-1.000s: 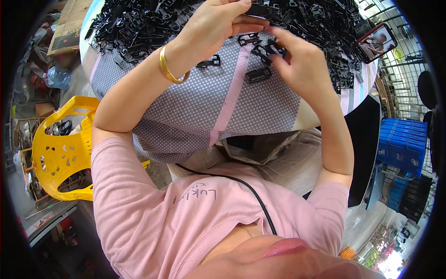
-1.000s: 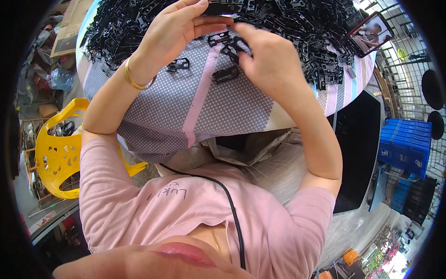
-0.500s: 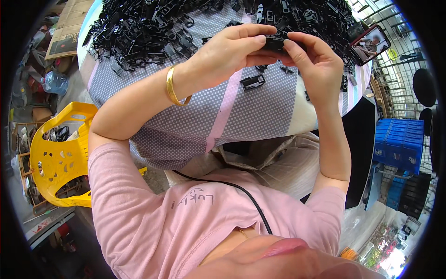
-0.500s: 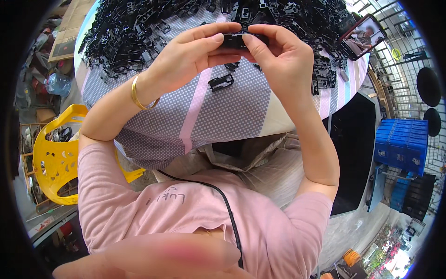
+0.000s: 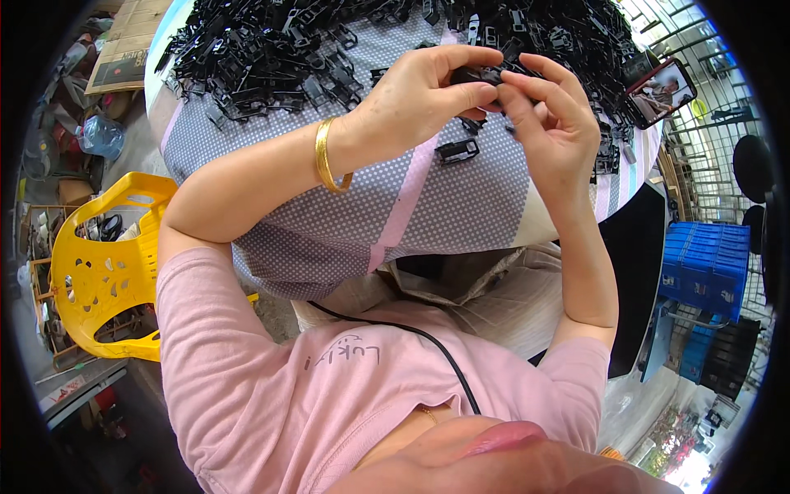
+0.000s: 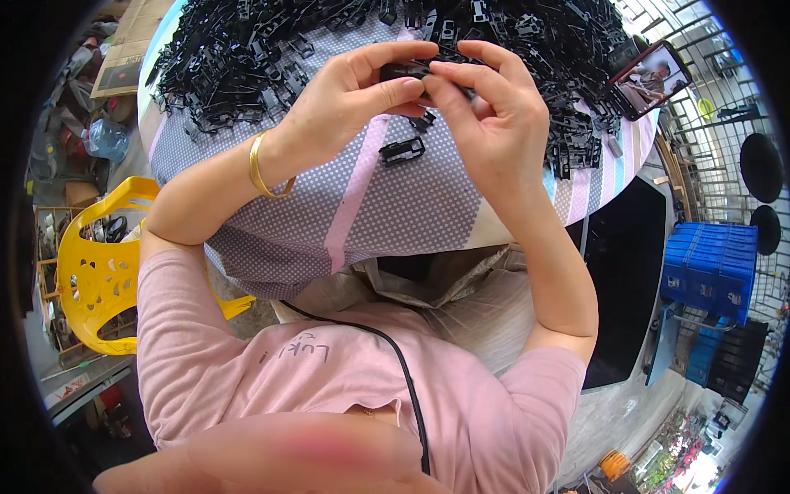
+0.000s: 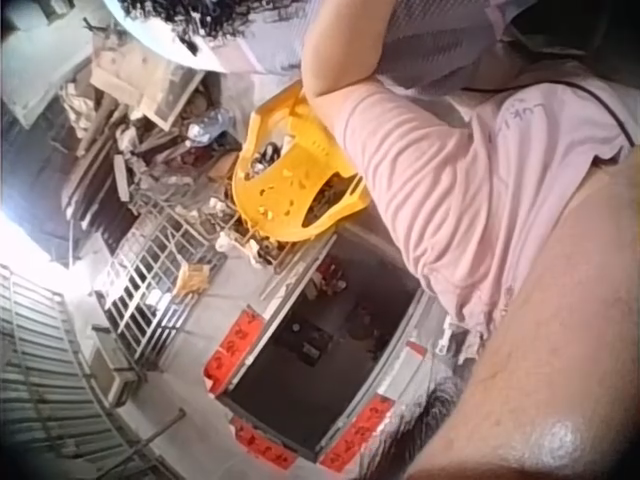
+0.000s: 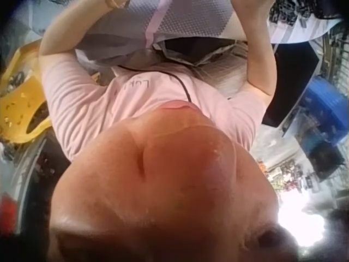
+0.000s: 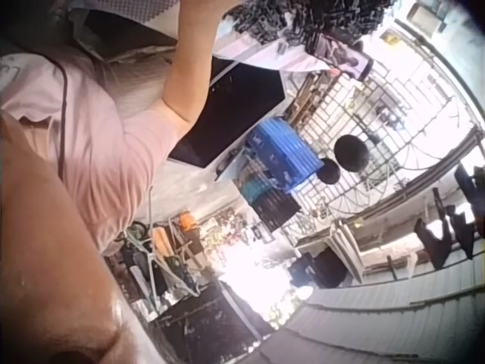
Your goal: Manually attaching small black plastic components to a black string bundle at a workstation.
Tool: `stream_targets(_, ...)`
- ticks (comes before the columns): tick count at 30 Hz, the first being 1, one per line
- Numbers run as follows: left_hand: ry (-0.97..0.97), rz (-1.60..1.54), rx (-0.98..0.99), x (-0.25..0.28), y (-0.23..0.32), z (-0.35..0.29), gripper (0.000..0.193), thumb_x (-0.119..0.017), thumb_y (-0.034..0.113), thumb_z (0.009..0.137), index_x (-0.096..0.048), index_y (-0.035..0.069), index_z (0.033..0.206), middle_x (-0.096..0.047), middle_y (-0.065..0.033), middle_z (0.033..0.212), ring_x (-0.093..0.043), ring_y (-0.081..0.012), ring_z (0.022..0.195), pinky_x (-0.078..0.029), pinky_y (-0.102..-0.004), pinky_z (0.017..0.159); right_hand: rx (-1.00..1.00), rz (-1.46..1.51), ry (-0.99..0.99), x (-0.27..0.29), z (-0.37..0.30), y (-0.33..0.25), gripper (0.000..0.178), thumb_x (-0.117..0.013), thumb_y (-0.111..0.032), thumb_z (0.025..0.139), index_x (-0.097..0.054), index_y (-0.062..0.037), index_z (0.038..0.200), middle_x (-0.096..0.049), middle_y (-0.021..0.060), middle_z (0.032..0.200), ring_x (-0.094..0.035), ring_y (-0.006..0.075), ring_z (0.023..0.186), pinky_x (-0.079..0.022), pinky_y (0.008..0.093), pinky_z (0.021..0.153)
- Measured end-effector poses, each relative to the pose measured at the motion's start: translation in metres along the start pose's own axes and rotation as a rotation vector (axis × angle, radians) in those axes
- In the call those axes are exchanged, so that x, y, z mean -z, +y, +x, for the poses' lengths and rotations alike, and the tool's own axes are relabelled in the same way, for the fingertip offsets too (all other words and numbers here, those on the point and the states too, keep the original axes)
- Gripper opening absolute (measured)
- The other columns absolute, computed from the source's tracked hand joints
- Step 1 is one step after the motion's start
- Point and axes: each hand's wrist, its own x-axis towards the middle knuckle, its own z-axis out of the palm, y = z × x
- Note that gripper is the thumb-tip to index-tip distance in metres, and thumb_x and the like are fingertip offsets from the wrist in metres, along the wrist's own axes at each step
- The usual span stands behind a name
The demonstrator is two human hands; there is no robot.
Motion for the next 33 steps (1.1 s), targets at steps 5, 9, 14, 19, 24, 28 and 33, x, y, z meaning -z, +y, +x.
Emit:
stream_targets(5,-0.052,0.059,-0.074,0.003,0.003,0.000,0.038,-0.055,0.008,0.087,-0.046,-0.003,0.123,-0.059,-0.0097,0.104,-0.059,-0.0131,0.090,-0.050,-0.0247,0.082,-0.418,0.305,-0.289,0.020,0.003,-0.004,0.031,-0.070,-0.013,0.077,-0.062,-0.0003,0.104,-0.062,0.0039,0.085,-0.051,0.0025,0.055,-0.040,0.0142,0.048)
stream_targets(9,-0.142,0.040,-0.115,0.004,0.006,0.000,0.039,-0.055,0.007,0.087,-0.046,-0.002,0.124,-0.059,-0.0085,0.103,-0.059,-0.0119,0.090,-0.049,-0.0250,0.083,-0.434,0.334,-0.361,0.033,0.004,0.003,0.033,-0.072,-0.015,0.075,-0.063,-0.0010,0.104,-0.062,0.0016,0.073,-0.053,0.0037,0.058,-0.043,0.0151,0.050)
stream_targets(14,-0.273,0.163,-0.127,0.009,0.008,0.007,0.041,-0.056,0.009,0.087,-0.045,0.000,0.126,-0.059,-0.0090,0.105,-0.058,-0.0121,0.091,-0.049,-0.0250,0.082,-0.390,0.277,-0.322,0.035,-0.003,0.007,0.033,-0.069,-0.012,0.078,-0.061,-0.0008,0.108,-0.064,0.0033,0.079,-0.057,0.0064,0.061,-0.044,0.0165,0.053)
stream_targets(19,0.006,0.327,-0.295,0.030,0.003,0.043,0.036,-0.056,0.015,0.087,-0.050,-0.001,0.119,-0.060,-0.0141,0.105,-0.062,-0.0179,0.091,-0.053,-0.0262,0.077,-0.421,0.177,-0.531,0.085,0.008,-0.023,0.024,-0.067,-0.007,0.074,-0.064,-0.0007,0.097,-0.063,0.0022,0.078,-0.055,0.0066,0.062,-0.041,0.0192,0.050)
stream_targets(24,-0.032,1.317,-0.661,0.101,-0.007,0.087,0.028,-0.052,0.001,0.068,-0.062,0.000,0.094,-0.063,-0.0143,0.092,-0.057,-0.0320,0.088,-0.043,-0.0367,0.085,-0.059,-0.032,-1.207,0.084,0.002,-0.033,0.021,-0.070,-0.010,0.068,-0.064,-0.0014,0.086,-0.059,0.0069,0.067,-0.055,0.0161,0.055,-0.042,0.0253,0.047)
stream_targets(28,-0.254,1.526,-0.539,0.091,0.004,0.097,0.022,-0.055,0.004,0.068,-0.063,0.003,0.089,-0.060,-0.0132,0.091,-0.054,-0.0263,0.094,-0.044,-0.0347,0.083,-0.013,-0.192,-1.152,0.069,-0.006,-0.027,0.020,-0.072,-0.013,0.068,-0.063,-0.0033,0.084,-0.059,0.0073,0.069,-0.056,0.0171,0.058,-0.044,0.0259,0.049)
stream_targets(33,-0.223,1.722,-0.618,0.089,-0.018,0.107,0.010,-0.058,0.009,0.070,-0.060,0.006,0.079,-0.054,-0.0100,0.088,-0.054,-0.0269,0.086,-0.046,-0.0342,0.078,0.185,-0.199,-0.630,0.019,-0.021,-0.015,0.022,-0.068,-0.011,0.071,-0.063,-0.0041,0.092,-0.062,0.0087,0.087,-0.058,0.0199,0.071,-0.049,0.0284,0.060)
